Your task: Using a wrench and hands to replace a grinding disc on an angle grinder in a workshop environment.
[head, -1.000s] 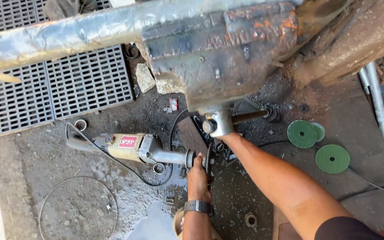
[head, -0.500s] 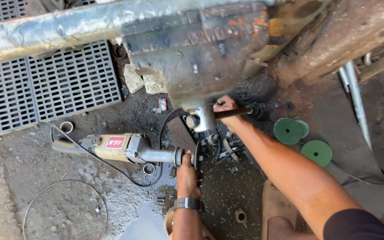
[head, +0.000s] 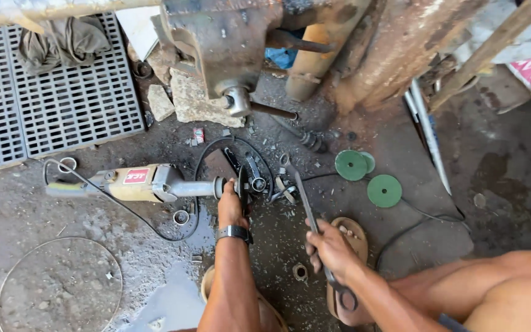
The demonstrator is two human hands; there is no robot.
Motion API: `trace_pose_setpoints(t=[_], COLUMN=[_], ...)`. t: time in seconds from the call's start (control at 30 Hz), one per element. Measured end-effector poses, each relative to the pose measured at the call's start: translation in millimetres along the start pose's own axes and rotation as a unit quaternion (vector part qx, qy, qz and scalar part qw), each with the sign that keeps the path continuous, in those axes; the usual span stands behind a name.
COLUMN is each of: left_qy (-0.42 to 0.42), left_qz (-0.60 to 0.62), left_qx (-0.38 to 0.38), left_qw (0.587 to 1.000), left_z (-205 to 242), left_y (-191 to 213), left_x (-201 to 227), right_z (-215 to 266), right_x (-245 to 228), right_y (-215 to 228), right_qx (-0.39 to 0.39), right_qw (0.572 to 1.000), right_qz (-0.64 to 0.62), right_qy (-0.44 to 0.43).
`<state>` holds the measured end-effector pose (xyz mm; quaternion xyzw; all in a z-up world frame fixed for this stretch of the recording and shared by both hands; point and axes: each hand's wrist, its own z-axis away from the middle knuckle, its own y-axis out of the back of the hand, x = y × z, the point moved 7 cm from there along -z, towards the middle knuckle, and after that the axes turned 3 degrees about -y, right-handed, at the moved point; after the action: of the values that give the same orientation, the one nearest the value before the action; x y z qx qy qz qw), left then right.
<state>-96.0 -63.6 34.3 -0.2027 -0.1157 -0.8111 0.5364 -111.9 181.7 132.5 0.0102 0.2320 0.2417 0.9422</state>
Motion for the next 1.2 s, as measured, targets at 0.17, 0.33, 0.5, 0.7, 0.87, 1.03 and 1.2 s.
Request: trace_pose_setpoints(t=[0.17,0.33,0.5,0.7,0.87,1.03,1.2], left_qy=[-0.002,-0.018,-0.013,-0.023,0.000,0.002,0.006], left_qz=[0.008,0.010,-0.009,0.000,-0.023,-0.026,0.013], left_qx=[-0.010,-0.008,-0.032,-0.018,-0.044,-0.043,-0.060], left_qw=[1.000,1.000,0.999,1.000,0.999,0.999,0.998], left_z=[8.3,-2.6,17.5,7.8,19.8,22.4,18.2], left_y=[-1.1,1.7,1.1,2.5,-0.1,-0.1,-7.2], left_x=[9.8,3.4,9.0,6.3,11.2,15.0,6.8], right_z=[-7.1,-4.4,33.0,60.9,76.8,97.4,74.2], right_x=[42.2,38.3,22.8,7.1,-19.3,-25.0,5.6], right_y=[-2.6,-25.2,-43.4,-65.8,-83.5,-96.2,-90.5], right_qx=[-0.110,-0.120,-0.083,-0.136,-0.218,-0.130,-0.102], right_qw=[0.991,0.991,0.996,0.990,0.964,0.991,0.990], right_qz=[-0.071,-0.038,0.006,-0.041,-0.151,-0.022,0.087], right_qy=[0.042,0.043,-0.015,0.010,-0.002,-0.031,0.048])
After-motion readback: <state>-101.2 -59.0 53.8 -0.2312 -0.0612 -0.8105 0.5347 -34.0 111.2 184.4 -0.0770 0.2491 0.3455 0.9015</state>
